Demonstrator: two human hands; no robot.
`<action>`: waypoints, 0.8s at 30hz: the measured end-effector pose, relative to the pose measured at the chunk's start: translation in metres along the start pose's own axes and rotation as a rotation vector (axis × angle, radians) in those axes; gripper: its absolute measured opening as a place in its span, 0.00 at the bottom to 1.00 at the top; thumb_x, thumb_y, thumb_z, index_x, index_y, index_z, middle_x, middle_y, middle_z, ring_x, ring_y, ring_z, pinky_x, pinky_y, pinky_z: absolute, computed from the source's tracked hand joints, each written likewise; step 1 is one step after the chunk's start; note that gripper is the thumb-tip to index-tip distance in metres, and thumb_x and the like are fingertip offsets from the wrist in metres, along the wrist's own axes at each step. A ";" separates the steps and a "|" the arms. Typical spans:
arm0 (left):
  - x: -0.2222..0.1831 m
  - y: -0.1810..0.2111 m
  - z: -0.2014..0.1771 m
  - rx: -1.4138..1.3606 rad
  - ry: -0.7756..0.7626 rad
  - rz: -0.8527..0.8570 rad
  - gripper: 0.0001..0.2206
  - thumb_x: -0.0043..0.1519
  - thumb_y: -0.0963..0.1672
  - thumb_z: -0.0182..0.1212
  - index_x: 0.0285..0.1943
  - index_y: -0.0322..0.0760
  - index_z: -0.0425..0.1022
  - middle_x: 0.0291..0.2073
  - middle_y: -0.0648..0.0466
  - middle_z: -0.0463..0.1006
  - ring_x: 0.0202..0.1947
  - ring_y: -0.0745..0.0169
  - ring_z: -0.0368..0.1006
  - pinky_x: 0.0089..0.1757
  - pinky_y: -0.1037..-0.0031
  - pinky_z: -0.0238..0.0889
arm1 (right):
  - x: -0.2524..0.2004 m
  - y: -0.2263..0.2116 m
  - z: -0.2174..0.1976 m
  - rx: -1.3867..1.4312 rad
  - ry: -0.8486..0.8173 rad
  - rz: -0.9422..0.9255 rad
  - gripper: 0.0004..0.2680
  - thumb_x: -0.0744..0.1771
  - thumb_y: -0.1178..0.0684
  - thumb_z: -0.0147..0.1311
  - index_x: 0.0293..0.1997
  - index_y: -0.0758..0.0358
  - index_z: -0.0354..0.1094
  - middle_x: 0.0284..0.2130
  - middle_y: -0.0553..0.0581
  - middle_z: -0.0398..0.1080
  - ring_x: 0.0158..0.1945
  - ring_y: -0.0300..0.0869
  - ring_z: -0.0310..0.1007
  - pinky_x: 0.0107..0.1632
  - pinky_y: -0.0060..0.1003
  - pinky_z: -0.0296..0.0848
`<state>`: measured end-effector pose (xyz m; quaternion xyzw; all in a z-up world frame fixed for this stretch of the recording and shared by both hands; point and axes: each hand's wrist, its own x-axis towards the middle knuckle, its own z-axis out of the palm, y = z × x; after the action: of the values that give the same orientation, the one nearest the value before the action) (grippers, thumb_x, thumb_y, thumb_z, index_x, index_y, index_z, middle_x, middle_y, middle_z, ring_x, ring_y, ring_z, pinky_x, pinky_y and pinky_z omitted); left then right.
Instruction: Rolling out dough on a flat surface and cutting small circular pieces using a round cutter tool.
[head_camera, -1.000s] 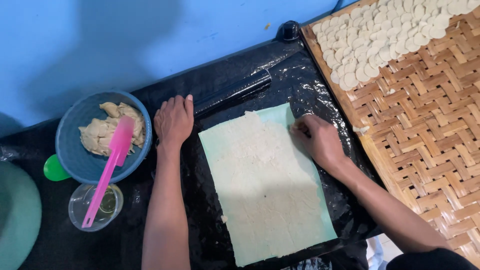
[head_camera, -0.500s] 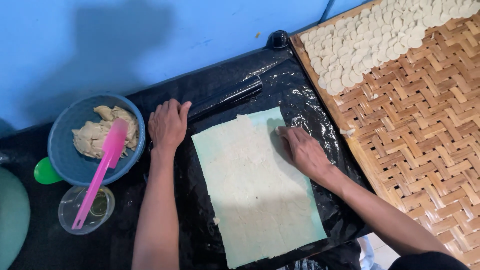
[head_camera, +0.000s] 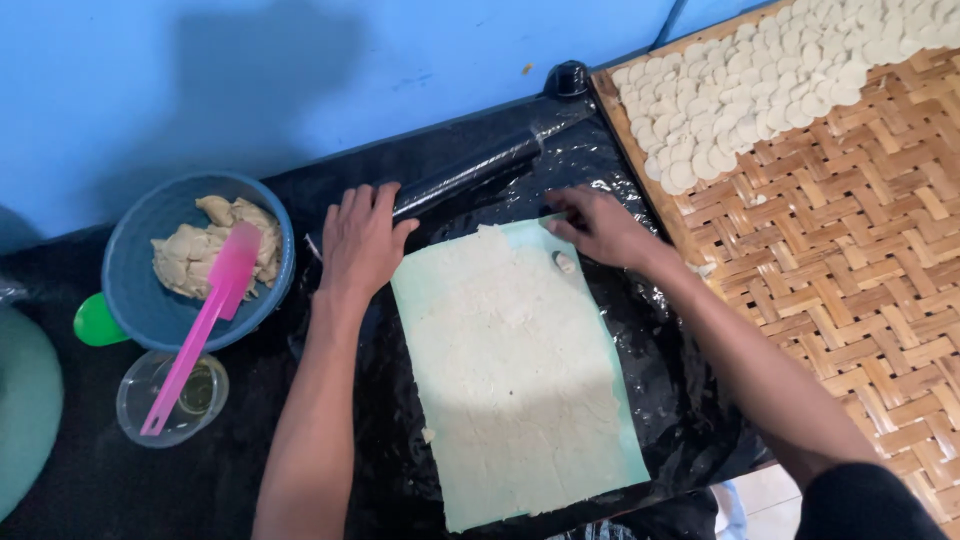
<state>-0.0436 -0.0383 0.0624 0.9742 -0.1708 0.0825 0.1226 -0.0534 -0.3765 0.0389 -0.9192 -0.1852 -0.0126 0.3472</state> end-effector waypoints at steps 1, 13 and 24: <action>-0.001 0.009 -0.010 0.029 0.019 -0.018 0.24 0.61 0.48 0.67 0.64 0.33 0.71 0.49 0.44 0.75 0.52 0.43 0.70 0.48 0.55 0.61 | 0.010 0.005 0.002 0.102 -0.204 0.098 0.14 0.65 0.48 0.61 0.54 0.62 0.73 0.38 0.64 0.77 0.40 0.51 0.79 0.44 0.44 0.75; -0.069 0.059 -0.050 -0.169 0.129 0.001 0.23 0.60 0.46 0.67 0.63 0.34 0.71 0.48 0.45 0.75 0.51 0.43 0.69 0.50 0.56 0.61 | -0.002 0.010 0.059 0.466 -0.225 0.396 0.11 0.69 0.46 0.57 0.51 0.61 0.77 0.38 0.59 0.81 0.40 0.44 0.80 0.43 0.36 0.78; -0.105 0.109 -0.009 -0.039 0.034 0.092 0.25 0.59 0.47 0.66 0.68 0.41 0.70 0.46 0.46 0.73 0.49 0.48 0.68 0.50 0.57 0.59 | -0.042 -0.042 -0.018 0.044 0.195 0.111 0.15 0.72 0.49 0.46 0.66 0.63 0.66 0.57 0.67 0.69 0.58 0.54 0.68 0.60 0.46 0.69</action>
<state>-0.1810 -0.1023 0.0725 0.9612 -0.2147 0.1013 0.1408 -0.1056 -0.3729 0.0730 -0.9146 -0.0996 -0.0788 0.3840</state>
